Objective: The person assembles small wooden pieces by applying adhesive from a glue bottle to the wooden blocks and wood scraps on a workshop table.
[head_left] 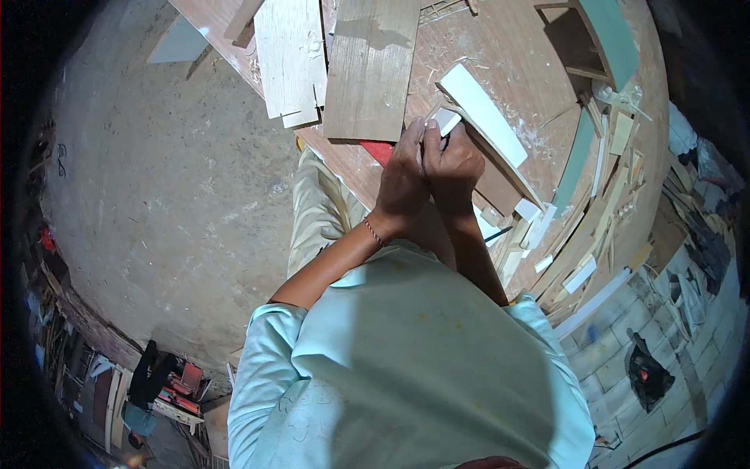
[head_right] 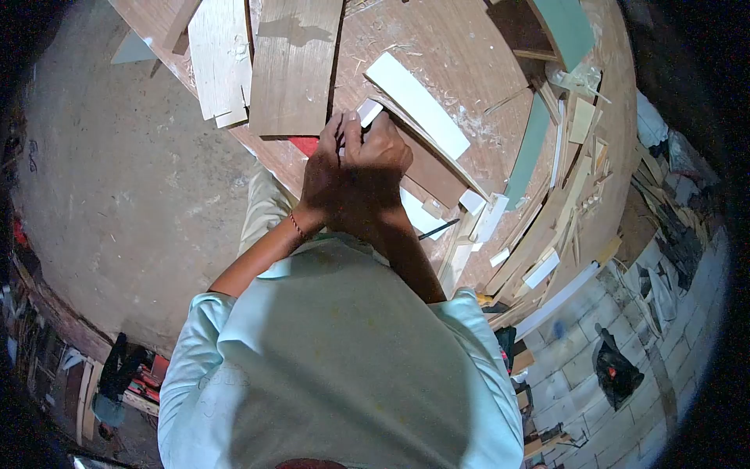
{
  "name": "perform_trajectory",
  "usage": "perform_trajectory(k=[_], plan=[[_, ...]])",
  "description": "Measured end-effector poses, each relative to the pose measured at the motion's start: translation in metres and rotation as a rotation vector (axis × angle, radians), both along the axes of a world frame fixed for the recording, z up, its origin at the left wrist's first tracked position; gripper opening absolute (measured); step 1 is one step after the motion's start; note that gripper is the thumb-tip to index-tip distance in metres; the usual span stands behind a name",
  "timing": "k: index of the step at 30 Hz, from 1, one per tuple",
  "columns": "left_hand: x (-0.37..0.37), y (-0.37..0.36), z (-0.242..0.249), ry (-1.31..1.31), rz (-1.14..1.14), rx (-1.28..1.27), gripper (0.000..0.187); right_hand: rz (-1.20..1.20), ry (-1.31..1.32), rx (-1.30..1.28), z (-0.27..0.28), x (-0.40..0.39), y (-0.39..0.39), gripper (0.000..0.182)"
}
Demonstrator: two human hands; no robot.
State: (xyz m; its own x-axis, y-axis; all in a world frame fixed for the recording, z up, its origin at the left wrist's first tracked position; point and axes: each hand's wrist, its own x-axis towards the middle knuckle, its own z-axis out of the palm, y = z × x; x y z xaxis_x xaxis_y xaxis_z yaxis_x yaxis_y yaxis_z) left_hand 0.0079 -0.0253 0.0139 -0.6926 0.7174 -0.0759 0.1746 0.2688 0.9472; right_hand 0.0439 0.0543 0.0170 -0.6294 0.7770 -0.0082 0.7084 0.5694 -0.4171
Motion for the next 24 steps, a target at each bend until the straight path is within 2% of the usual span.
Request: perform_trajectory(k=[5,7,10,13,17,19,24], plan=[[0.002,-0.002,0.0,0.009,-0.02,-0.015,0.049,-0.03,-0.101,-0.016,0.001,-0.004,0.0,0.031],[0.002,-0.003,0.003,-0.115,0.005,0.014,0.049,-0.044,-0.117,-0.021,0.002,-0.006,-0.001,0.032],[-0.001,-0.002,0.01,-0.129,-0.002,0.013,0.048,-0.053,-0.107,-0.057,0.004,-0.007,-0.002,0.033],[0.003,-0.002,0.001,-0.035,0.001,0.014,0.047,-0.064,-0.117,-0.079,0.005,-0.009,-0.002,0.033],[0.002,-0.003,0.005,-0.102,0.004,0.034,0.046,-0.074,-0.117,-0.109,0.007,-0.011,-0.003,0.035],[0.003,-0.004,0.002,0.02,-0.003,-0.008,0.047,-0.082,-0.138,-0.119,0.009,-0.012,-0.003,0.036],[0.0,-0.005,-0.002,0.009,-0.015,0.004,0.048,-0.075,-0.12,-0.133,0.006,-0.01,-0.002,0.04]])
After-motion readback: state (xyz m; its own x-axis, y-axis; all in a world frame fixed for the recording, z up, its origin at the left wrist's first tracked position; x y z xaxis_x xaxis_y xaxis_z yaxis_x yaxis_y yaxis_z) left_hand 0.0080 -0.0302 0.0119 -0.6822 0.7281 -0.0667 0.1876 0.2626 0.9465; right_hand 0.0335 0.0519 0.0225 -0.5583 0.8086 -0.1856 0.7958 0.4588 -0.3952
